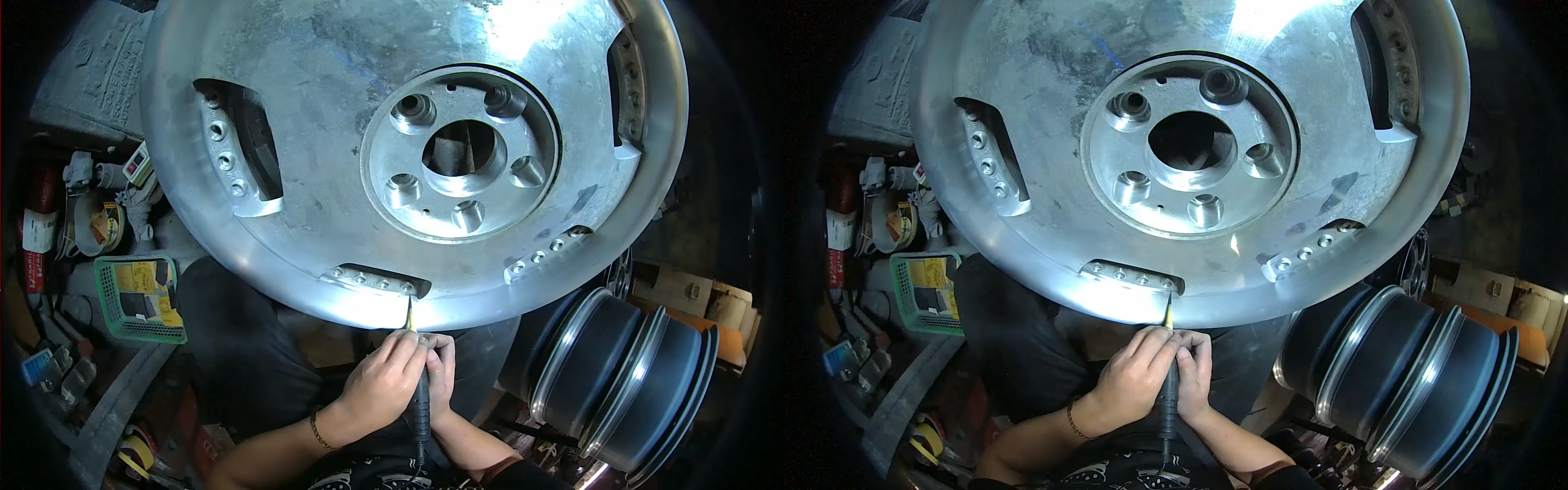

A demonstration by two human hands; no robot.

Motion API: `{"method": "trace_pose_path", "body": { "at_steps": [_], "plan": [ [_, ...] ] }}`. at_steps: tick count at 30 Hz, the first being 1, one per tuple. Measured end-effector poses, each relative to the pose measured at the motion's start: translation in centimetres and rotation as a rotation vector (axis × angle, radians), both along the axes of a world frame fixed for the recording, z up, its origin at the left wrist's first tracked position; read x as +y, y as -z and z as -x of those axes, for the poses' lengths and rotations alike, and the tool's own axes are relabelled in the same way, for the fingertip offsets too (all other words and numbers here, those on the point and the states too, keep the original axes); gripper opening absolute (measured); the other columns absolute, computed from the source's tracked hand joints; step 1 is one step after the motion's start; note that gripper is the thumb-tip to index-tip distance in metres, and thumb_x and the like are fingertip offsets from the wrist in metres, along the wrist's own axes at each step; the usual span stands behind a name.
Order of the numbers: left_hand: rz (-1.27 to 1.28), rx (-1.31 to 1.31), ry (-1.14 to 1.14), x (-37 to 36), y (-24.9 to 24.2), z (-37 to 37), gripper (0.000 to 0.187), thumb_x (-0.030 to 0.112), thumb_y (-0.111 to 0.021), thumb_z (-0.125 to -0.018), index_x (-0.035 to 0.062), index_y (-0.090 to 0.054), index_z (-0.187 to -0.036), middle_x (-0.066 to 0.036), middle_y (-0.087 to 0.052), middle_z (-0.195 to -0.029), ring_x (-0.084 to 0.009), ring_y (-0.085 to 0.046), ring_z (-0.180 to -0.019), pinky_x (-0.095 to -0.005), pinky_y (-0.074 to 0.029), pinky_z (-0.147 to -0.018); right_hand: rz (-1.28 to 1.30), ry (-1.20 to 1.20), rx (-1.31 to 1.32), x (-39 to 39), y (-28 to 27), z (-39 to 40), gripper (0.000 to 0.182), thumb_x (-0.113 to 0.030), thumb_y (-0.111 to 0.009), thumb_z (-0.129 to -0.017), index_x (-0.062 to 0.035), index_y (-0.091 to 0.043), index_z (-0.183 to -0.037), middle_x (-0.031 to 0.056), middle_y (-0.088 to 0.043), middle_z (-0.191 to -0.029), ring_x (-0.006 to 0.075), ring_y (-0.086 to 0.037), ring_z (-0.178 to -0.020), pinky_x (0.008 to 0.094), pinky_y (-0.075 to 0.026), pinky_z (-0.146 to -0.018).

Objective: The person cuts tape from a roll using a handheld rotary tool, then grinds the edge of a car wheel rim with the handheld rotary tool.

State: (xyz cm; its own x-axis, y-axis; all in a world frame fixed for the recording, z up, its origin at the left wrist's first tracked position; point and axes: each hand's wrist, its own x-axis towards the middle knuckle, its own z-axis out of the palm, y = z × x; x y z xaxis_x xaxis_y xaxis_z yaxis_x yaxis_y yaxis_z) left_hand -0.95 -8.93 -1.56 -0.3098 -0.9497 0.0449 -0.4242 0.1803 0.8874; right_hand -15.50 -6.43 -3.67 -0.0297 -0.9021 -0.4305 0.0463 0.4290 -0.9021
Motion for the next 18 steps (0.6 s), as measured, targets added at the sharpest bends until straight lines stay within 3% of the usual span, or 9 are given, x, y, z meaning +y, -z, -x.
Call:
{"method": "trace_pose_path", "body": {
  "at_steps": [10, 12, 18],
  "plan": [
    [-0.017, 0.006, 0.005, -0.02, -0.11, -0.18, 0.04, 0.002, -0.058, -0.078, -0.0096, -0.058, -0.116, -0.025, -0.056, -0.116, -0.0405, -0.057, -0.108, -0.0436, -0.05, -0.093, 0.0, 0.002, -0.016, -0.02, -0.11, -0.14, 0.018, -0.019, -0.05, -0.099, -0.0024, -0.045, -0.106, 0.0081, -0.051, -0.106, 0.0152, -0.046, -0.1, 0.0311, -0.038, -0.095],
    [0.061, -0.084, -0.04, -0.09, -0.21, -0.33, 0.036, 0.006, -0.057, -0.081, -0.0107, -0.059, -0.113, -0.021, -0.057, -0.107, -0.0346, -0.059, -0.104, -0.0376, -0.054, -0.086, -0.034, -0.05, -0.005, -0.18, -0.26, -0.21, 0.019, -0.019, -0.05, -0.099, -0.0024, -0.045, -0.106, 0.008, -0.05, -0.106, 0.0155, -0.046, -0.1, 0.0315, -0.038, -0.095],
    [0.074, -0.065, -0.011, -0.2, -0.16, -0.31, 0.037, 0.005, -0.057, -0.081, -0.0122, -0.059, -0.113, -0.022, -0.057, -0.107, -0.0353, -0.059, -0.103, -0.0381, -0.054, -0.087, 0.004, -0.022, -0.006, -0.2, -0.4, -0.44, 0.017, -0.016, -0.049, -0.099, -0.0023, -0.044, -0.106, 0.0068, -0.049, -0.103, 0.0145, -0.045, -0.097, 0.0302, -0.039, -0.093]
  ]
}}
